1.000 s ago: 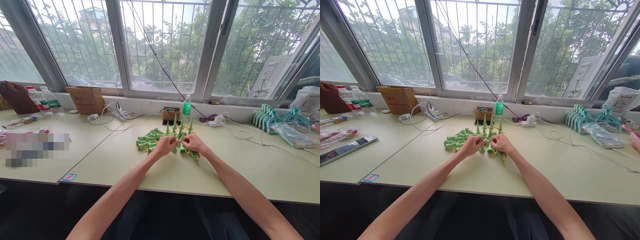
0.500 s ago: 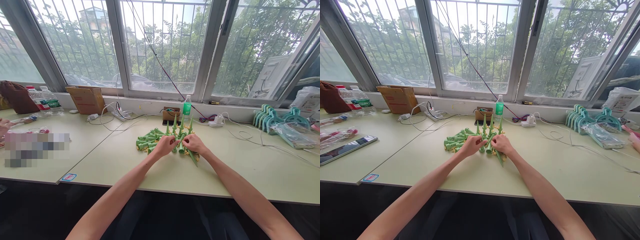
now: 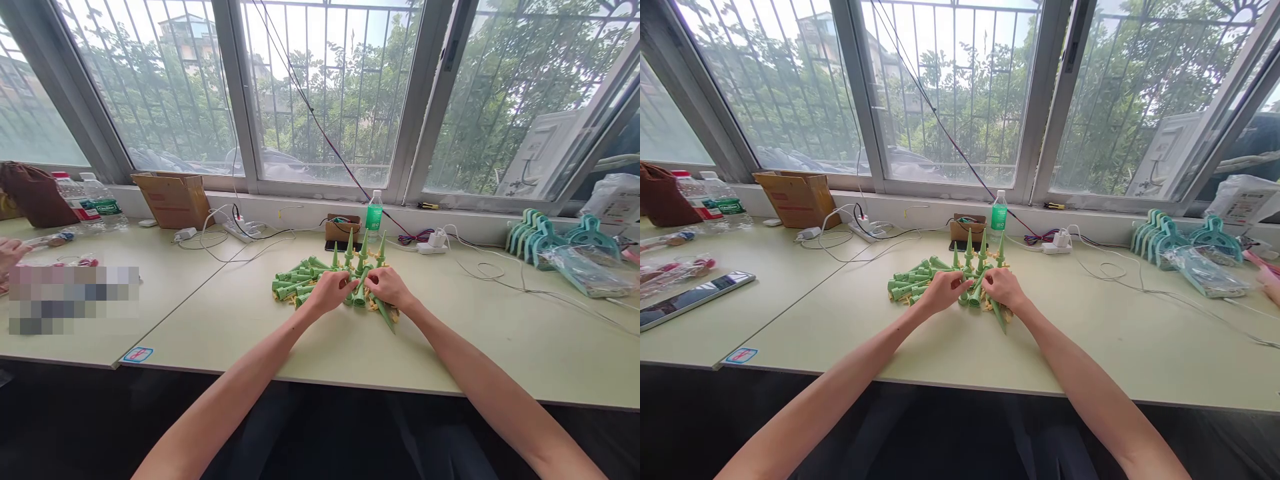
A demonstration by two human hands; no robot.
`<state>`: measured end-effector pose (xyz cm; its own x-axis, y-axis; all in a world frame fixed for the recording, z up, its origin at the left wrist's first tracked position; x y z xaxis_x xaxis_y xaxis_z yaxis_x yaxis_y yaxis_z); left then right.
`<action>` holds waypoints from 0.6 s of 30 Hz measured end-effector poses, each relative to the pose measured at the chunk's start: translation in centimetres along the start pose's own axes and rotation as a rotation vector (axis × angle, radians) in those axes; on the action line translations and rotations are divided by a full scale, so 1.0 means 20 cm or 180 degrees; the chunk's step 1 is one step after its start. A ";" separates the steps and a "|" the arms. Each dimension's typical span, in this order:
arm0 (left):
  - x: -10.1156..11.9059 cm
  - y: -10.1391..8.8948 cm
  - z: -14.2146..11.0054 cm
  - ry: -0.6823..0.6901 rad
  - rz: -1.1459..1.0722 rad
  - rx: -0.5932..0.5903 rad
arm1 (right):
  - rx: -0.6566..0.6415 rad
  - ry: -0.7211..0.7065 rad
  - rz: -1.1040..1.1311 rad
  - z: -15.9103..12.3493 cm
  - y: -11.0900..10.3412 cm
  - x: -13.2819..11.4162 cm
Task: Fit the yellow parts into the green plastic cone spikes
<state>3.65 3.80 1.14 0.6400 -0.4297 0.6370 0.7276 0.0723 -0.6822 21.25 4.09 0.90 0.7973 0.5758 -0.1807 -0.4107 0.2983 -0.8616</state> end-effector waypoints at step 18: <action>-0.01 0.00 0.01 -0.0119 0.0035 0.0125 | 0.0025 0.0192 0.0047 0.00 -0.01 0.00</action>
<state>3.62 3.98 1.11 0.6561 -0.3949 0.6431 0.7292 0.1125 -0.6750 21.45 4.01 1.06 0.8163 0.5333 -0.2218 -0.4258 0.2961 -0.8550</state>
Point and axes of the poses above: each hand's wrist, its own z-axis towards the middle knuckle, its own y-axis out of the palm, x = y × z, the point moved 3 cm from there along z, towards the middle knuckle, and after that the axes turned 15 degrees about -y, right-handed, at the moved point
